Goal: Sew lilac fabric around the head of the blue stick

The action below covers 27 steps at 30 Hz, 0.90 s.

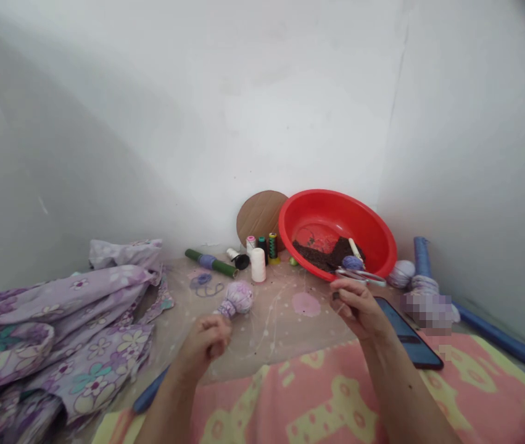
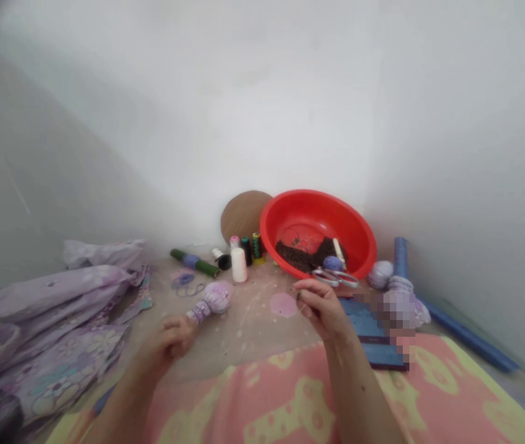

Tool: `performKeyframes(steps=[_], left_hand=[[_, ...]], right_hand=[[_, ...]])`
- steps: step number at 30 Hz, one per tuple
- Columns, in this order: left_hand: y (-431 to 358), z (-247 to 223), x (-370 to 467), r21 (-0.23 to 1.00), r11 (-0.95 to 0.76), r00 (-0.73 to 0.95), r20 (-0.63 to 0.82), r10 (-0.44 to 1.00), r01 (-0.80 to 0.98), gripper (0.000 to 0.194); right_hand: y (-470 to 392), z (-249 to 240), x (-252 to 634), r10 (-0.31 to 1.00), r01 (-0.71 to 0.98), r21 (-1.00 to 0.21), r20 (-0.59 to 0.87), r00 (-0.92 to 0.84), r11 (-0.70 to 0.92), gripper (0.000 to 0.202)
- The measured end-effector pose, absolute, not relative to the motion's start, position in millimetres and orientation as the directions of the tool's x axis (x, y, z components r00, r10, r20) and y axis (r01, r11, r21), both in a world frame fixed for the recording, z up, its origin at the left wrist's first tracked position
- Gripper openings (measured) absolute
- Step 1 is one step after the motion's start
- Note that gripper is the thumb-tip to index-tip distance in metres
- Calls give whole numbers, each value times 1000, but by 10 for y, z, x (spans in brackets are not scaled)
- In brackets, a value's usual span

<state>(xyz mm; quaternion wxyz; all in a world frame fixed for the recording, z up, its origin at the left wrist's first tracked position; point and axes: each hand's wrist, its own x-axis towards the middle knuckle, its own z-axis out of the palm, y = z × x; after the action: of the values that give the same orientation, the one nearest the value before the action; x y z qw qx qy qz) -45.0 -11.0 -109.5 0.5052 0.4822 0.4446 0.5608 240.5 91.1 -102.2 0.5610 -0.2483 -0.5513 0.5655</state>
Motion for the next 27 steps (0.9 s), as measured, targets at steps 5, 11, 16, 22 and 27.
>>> performKeyframes(steps=[5,11,16,22,27], left_hand=[[-142,-1097,-158,972,-78,372,-10,928,222,21],[-251,-993,22,941,-163,676,-86,732,297,27],[-150,-1109,-103,952,-126,394,6,919,280,40],[56,-1227,-424,793,-92,-379,385,842,602,38],[104,-1268,-624,453,69,-349,572,743,889,25]], right_hand=[[976,-1064,2221,909,267,-877,342,-236,399,22],[993,-1174,2088,839,823,-371,500,-213,430,22],[949,-1175,1908,829,756,-441,508,-234,483,21],[809,-1129,1441,820,588,-577,464,-336,568,21],[752,-1077,1028,812,619,-528,418,-408,582,18]])
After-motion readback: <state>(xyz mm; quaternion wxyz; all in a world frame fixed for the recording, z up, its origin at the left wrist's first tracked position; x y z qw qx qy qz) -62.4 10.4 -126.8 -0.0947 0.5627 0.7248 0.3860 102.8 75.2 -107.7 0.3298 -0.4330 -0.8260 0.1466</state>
